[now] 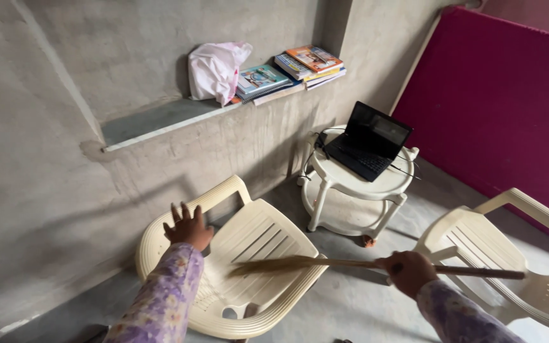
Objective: The person uses a broom to dust a plastic chair and a wall shelf, then moves several books and notebooks from the shelf onto the chair. A laptop remains on a small table nearby.
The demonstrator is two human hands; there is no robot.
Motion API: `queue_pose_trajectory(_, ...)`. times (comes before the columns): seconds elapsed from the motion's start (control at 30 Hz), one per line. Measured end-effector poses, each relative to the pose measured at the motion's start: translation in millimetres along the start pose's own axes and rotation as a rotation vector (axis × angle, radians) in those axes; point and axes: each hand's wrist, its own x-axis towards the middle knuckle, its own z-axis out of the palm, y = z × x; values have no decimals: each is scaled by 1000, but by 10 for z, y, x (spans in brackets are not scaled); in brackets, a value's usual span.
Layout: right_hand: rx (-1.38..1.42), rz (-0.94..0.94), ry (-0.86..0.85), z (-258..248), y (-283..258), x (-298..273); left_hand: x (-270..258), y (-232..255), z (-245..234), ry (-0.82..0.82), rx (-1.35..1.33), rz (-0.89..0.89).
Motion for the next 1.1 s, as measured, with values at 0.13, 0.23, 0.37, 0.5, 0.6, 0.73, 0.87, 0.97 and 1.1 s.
queue_pose_trajectory(0.13, 307, 230, 166, -275, -48, -31, -8, 28, -224, -18, 40, 21)
queue_pose_trajectory(0.23, 32, 191, 62, -770, -412, -73, 72, -7, -245, 58, -19, 49)
queue_pose_trajectory(0.37, 119, 218, -90, -828, -735, -36, 97, 73, -307, 85, -23, 63)
queue_pose_trajectory(0.5, -64, -151, 238, -204, -403, 273, -3, 172, -440, 68, -10, 114)
queue_pose_trajectory(0.6, -43, 174, 137, -7, -243, 395, -5, 190, -502, 114, 28, 158)
queue_pose_trajectory(0.73, -292, 122, 155, -638, -426, 320, 85, 216, -515, 119, 20, 176)
queue_pose_trajectory(0.87, -10, -23, 204, -567, -317, 409, 116, 352, -530, 89, 40, 155)
queue_pose_trajectory(0.97, 97, -4, 104, -533, -202, 474, 119, 473, -584, 83, 45, 156)
queue_pose_trajectory(1.1, 92, 11, 282, -284, 266, 863, 154, 616, -808, 187, 1, 183)
